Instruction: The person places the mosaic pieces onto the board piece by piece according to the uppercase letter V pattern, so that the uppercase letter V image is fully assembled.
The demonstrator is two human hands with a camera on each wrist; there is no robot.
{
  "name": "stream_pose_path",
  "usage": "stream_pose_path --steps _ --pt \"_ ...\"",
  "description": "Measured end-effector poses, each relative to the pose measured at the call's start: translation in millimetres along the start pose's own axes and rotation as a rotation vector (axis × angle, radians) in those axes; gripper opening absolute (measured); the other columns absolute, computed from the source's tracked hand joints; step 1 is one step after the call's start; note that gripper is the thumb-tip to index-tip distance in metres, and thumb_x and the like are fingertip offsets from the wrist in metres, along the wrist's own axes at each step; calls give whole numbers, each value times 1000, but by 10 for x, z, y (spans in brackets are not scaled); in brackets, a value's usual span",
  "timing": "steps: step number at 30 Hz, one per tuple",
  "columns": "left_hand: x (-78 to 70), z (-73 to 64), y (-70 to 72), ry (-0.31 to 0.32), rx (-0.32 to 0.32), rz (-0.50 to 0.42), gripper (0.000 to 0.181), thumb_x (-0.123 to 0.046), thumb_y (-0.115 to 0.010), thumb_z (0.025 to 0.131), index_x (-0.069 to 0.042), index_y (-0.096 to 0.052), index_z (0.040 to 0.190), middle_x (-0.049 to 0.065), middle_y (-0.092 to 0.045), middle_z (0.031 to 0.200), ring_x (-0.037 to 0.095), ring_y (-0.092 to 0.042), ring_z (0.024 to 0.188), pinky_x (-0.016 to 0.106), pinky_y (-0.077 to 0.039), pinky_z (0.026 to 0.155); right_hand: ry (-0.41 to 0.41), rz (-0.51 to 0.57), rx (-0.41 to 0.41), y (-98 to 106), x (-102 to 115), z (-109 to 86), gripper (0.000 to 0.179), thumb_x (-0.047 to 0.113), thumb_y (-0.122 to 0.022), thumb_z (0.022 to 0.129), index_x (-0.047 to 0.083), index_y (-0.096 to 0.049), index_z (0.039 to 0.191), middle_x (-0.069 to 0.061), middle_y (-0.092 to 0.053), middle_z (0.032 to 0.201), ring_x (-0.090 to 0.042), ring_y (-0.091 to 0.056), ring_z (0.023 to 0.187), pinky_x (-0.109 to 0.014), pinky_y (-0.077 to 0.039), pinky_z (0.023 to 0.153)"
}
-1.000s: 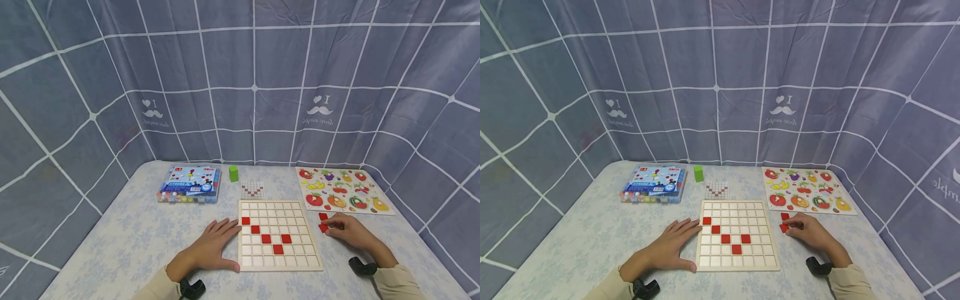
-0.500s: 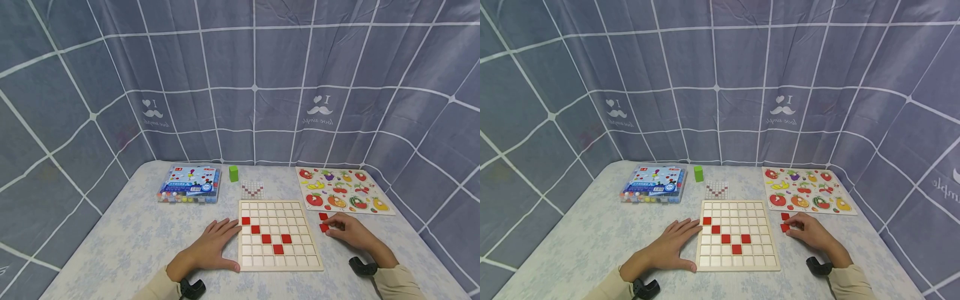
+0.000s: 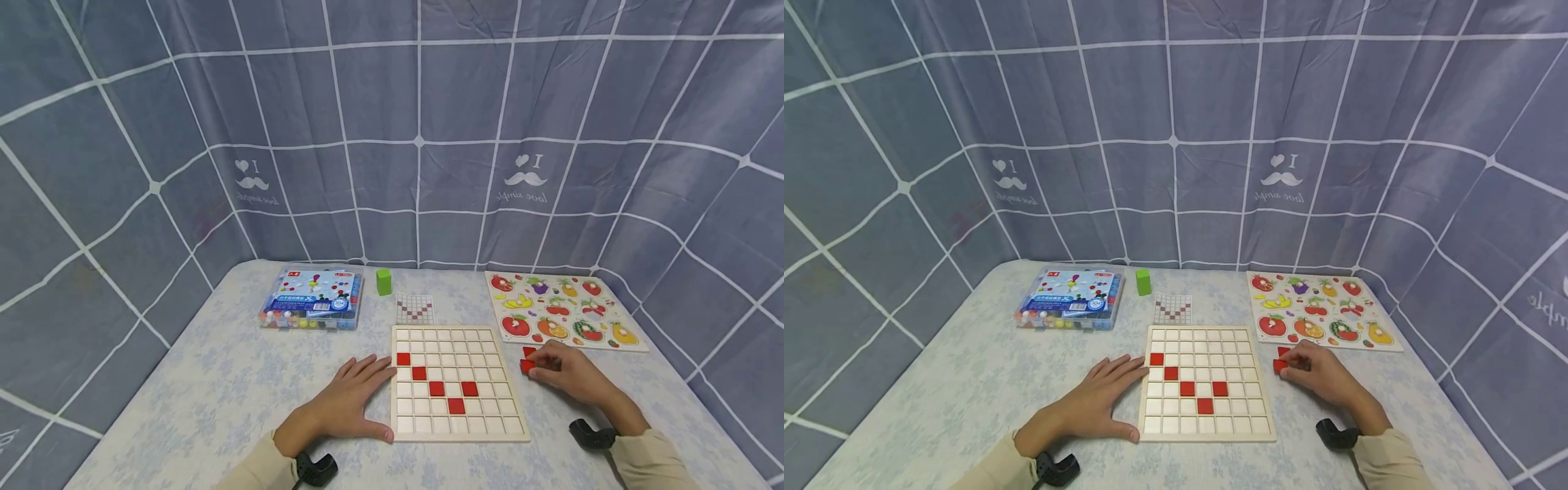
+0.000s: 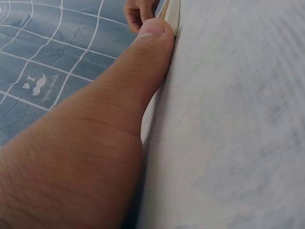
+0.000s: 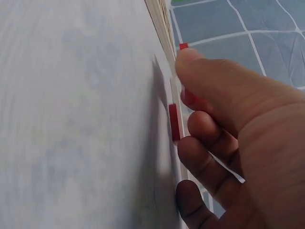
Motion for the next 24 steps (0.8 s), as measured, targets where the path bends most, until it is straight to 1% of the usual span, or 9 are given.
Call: stream_pose_path --steps 3,8,11,14,19,24 --pt "-2 -4 5 -1 1 -4 108 -85 -59 77 -25 -30 161 -3 -21 167 27 -15 152 58 -10 119 15 19 17 -51 41 53 19 15 -81 87 10 -74 105 6 -59 89 -7 -54 76 -26 -49 66" --pt "-24 -7 24 -21 -10 -16 107 -83 -61 78 -22 -31 161 0 -23 166 30 -17 152 61 -11 118 65 55 48 -186 156 181 17 18 -80 89 13 -74 104 7 -59 89 -8 -53 77 -25 -48 66" --pt "-34 -6 29 -25 -13 -18 107 -83 -61 78 -22 -32 160 1 -24 166 31 -18 151 61 -12 118 100 72 60 -252 257 263 18 19 -82 87 14 -75 102 8 -59 87 -9 -51 76 -26 -46 65" --pt "-32 -5 20 -18 -3 -15 107 -83 -61 78 -22 -32 161 0 -23 166 29 -17 152 60 -12 119 135 75 76 -310 363 322 19 20 -83 86 12 -76 102 8 -60 87 -10 -52 78 -26 -47 66" --pt "-24 -8 11 -8 3 -11 107 -83 -61 77 -23 -31 161 -1 -23 166 28 -17 152 60 -11 119 168 96 108 -413 537 369 20 20 -83 86 11 -77 102 9 -61 87 -11 -55 79 -27 -48 69" --pt "-15 -11 16 -9 -2 -11 107 -83 -61 77 -23 -31 161 -1 -23 166 29 -17 152 60 -11 119 175 114 143 -492 668 377 20 20 -83 86 10 -77 102 8 -60 86 -9 -54 76 -25 -48 66"
Point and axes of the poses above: each hand's wrist, its own z-axis towards the middle knuckle, its own y-axis out of the back of the hand, x = y × z, the point moved 7 cm from there along z, towards the middle knuckle
